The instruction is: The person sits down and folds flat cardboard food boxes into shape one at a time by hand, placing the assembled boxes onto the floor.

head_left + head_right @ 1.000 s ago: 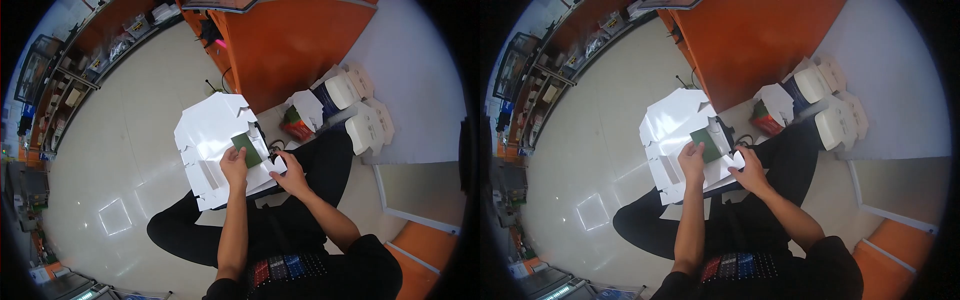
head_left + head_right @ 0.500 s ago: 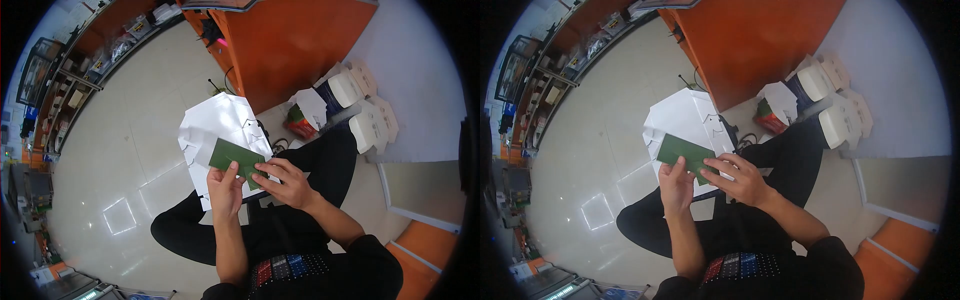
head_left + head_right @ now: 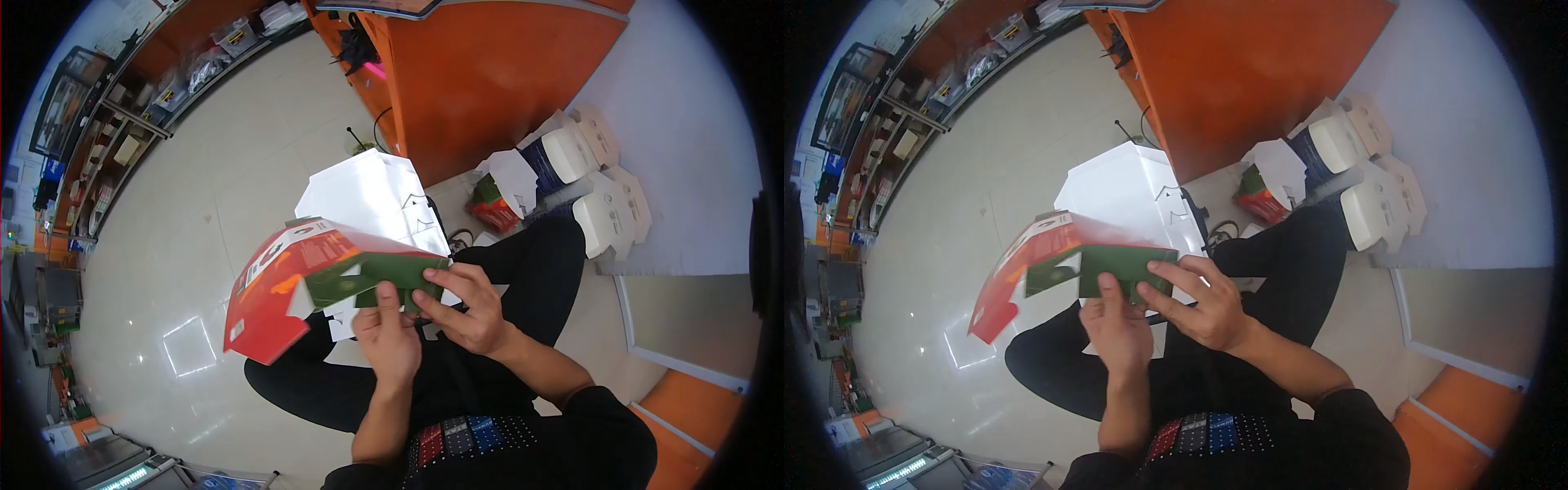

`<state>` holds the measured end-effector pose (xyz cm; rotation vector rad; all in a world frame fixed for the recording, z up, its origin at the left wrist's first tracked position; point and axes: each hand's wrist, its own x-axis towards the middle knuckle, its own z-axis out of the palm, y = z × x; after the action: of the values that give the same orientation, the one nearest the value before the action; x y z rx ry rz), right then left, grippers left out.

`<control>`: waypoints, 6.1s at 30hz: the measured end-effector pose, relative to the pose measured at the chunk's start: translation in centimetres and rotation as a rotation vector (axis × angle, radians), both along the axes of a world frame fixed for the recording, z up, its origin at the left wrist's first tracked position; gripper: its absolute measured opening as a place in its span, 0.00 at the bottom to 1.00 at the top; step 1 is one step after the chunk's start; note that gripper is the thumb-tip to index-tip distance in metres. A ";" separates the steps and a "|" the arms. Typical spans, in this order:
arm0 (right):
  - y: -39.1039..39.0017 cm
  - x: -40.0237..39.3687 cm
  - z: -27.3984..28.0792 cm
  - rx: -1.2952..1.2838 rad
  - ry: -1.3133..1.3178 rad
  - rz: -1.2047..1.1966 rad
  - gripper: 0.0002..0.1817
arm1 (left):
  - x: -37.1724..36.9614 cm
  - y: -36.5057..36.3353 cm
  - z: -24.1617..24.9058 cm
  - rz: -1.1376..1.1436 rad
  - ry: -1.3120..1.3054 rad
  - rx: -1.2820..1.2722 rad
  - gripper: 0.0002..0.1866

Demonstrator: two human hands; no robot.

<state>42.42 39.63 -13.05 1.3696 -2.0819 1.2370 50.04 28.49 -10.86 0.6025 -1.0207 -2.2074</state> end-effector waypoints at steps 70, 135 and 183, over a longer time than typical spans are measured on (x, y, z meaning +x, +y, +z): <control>-0.7 1.3 2.6 -0.021 0.006 0.187 0.15 | 2.9 2.4 -2.4 -0.042 -0.182 -0.300 0.16; -0.9 1.0 -11.8 -0.319 -1.523 -0.147 0.29 | 5.2 -3.0 -7.1 0.231 -0.581 -1.040 0.33; -1.2 4.9 -3.7 -0.540 -1.629 0.037 0.12 | 3.9 -0.8 -4.9 -0.046 -0.451 -1.588 0.21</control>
<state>47.35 38.42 -16.74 -0.1116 -1.9631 3.2032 53.98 27.67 -15.73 0.2523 -2.4720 -0.6828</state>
